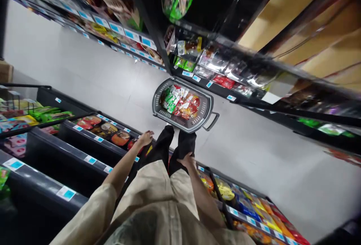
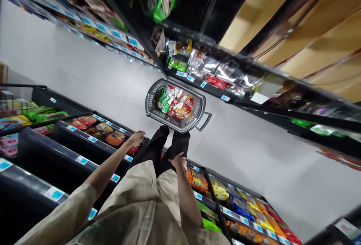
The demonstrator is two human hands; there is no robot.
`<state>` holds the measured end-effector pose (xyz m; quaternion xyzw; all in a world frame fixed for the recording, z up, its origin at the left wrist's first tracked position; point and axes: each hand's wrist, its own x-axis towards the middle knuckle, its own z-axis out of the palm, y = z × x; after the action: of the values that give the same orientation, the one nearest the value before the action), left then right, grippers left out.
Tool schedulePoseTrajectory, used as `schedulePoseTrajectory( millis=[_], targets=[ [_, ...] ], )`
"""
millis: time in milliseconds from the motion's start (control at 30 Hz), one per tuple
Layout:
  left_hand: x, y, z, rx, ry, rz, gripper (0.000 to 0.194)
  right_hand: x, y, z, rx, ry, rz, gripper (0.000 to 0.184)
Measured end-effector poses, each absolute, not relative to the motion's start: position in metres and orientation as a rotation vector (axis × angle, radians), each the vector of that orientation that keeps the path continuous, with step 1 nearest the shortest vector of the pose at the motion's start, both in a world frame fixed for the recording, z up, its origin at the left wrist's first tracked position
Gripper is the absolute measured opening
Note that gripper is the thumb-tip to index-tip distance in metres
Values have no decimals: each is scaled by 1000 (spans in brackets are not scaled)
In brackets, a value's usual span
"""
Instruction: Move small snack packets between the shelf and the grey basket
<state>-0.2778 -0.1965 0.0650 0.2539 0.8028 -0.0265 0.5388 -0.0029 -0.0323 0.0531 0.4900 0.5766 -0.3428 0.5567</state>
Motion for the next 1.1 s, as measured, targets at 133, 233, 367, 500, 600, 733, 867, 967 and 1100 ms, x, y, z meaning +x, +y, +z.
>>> schedulePoseTrajectory(
  millis=[133,233,367,500,600,733,867,967,1100],
  targets=[
    [-312,-158,4,618,2028,-17,44,-2,-36,35,1191,1381,-542,126],
    [-341,-127,-43,648,2096,-5,47,5,-30,26,1190,1523,-487,115],
    [-375,-92,-103,644,2140,-65,49,9,-13,15,1211,1638,-439,104],
    [-398,-64,-148,618,2165,-157,50,3,9,7,1215,1636,-444,95],
    [-410,-47,-173,596,2171,-161,50,-3,22,4,1208,1653,-440,90],
    [-422,-28,-206,542,2225,-182,51,-7,37,1,1201,1695,-420,87],
    [-436,-9,-241,457,2181,-215,51,-6,51,-3,1204,1696,-414,84],
    [-447,7,-261,422,2135,-194,47,-5,62,-4,1222,1692,-401,79],
    [-450,21,-277,496,2097,-120,34,-4,71,-5,1240,1709,-392,78]
  ],
)
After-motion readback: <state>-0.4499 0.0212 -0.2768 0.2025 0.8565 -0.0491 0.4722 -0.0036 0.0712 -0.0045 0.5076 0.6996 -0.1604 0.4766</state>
